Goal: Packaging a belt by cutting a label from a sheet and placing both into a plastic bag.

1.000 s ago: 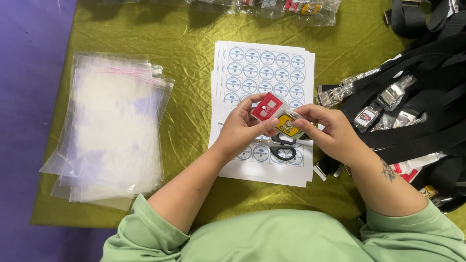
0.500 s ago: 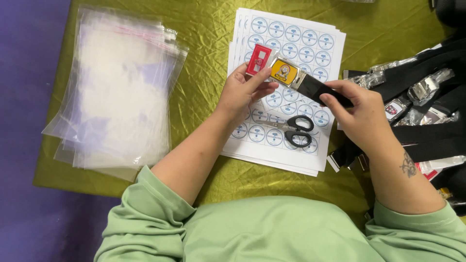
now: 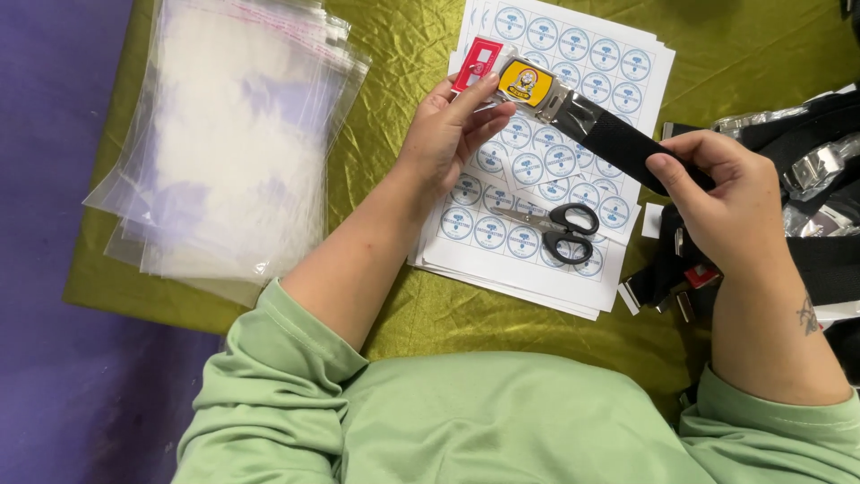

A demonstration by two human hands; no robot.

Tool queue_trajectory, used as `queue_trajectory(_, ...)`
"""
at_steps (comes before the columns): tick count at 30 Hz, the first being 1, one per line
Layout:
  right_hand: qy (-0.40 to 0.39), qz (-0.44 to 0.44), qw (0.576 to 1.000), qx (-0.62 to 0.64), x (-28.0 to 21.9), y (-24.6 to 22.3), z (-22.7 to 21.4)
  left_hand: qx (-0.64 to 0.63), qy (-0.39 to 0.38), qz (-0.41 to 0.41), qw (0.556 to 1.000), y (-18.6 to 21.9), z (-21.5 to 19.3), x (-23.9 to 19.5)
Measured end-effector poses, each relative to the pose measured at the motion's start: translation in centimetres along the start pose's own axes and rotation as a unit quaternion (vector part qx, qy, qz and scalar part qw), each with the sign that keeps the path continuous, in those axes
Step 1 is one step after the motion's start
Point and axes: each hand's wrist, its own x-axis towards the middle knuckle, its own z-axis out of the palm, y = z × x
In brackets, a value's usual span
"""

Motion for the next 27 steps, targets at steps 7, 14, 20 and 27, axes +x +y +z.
queue_trajectory(7,-0.002,0.018,1.0,0.012,0.08,-0.63,-0.05,-0.023,0.008,-0.014,1.0,-0.04,-0.15,0.32)
queue_trajectory(14,-0.002,0.017,1.0,0.003,0.12,-0.46,-0.13,-0.033,0.002,-0.014,0.999,-0.23,-0.49,0.59)
queue_trajectory(20,0.002,0.014,1.0,-0.001,0.15,-0.6,-0.26,-0.019,0.006,-0.013,1.0,0.01,-0.12,0.14)
queue_trajectory(27,0.004,0.009,1.0,-0.001,0.15,-0.72,-0.31,0.073,-0.001,0.016,0.997,0.02,-0.13,-0.01)
